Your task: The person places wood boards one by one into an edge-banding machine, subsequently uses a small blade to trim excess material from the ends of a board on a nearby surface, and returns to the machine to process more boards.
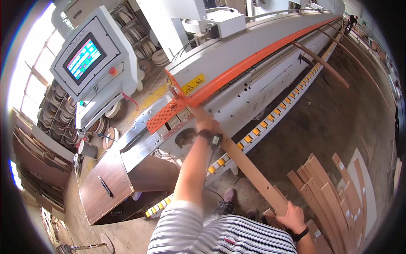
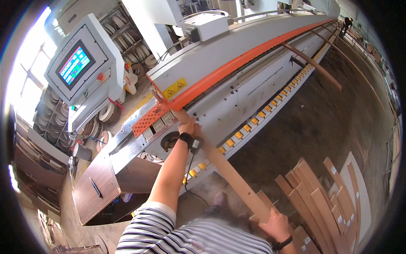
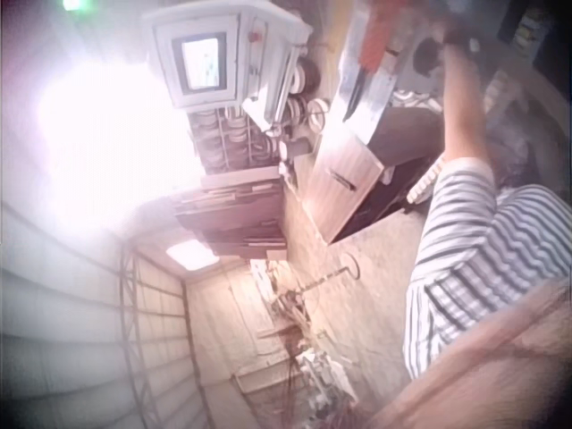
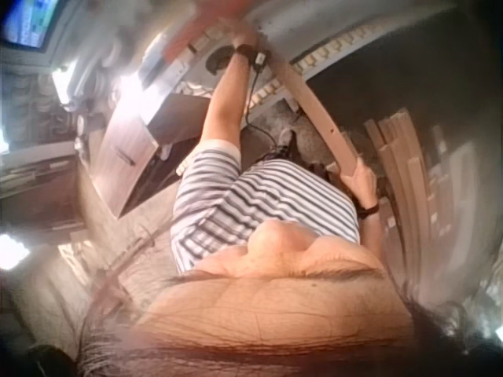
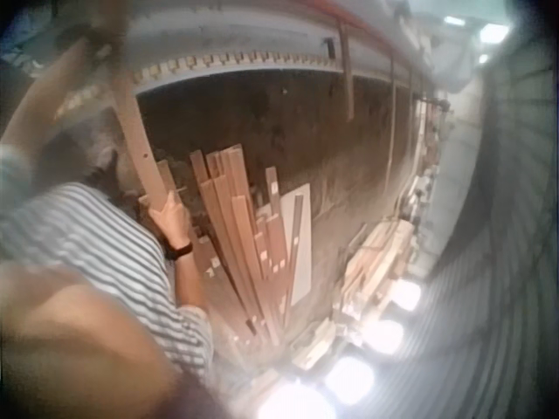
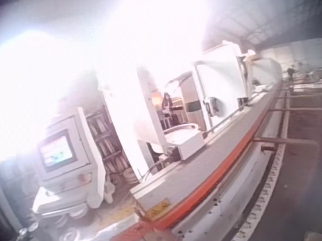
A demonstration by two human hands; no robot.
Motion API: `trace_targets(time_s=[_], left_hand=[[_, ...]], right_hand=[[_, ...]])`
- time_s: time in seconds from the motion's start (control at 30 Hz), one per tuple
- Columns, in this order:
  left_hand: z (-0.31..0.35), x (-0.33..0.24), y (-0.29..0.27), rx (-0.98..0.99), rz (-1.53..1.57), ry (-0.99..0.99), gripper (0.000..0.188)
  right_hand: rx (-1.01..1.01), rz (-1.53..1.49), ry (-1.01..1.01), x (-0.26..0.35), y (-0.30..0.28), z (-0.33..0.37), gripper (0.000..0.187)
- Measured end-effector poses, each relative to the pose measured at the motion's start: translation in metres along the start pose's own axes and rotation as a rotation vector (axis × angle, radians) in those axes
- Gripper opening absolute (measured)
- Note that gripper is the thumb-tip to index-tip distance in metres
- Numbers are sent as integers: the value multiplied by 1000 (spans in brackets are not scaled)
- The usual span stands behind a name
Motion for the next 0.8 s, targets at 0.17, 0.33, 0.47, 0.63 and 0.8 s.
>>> trace_targets(time_s=[0.17,0.33,0.47,0.63,0.8], left_hand=[[-61,48,70,117,-1860,382,48],[-157,51,-22,184,-760,-166,61],[49,11,85,151,-441,664,37],[239,38,71,730,-354,290,16],[307,103,29,1118,-524,34,16]], right_hand=[[87,-12,111,-42,-19,-26,70],[-561,-12,-261,-39,-40,-25,54],[-489,25,-12,-112,29,48,46],[-177,198,-28,-150,146,68,51],[-414,74,126,-150,150,64,41]])
Point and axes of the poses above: each hand's wrist, its own z-axis away from the middle knuckle, its own y-axis out of the palm, x = y × z, the point moved 2 cm from there along -z, towards the middle knuckle, and after that the axes turned 5 degrees about -z, right-handed, at the moved point
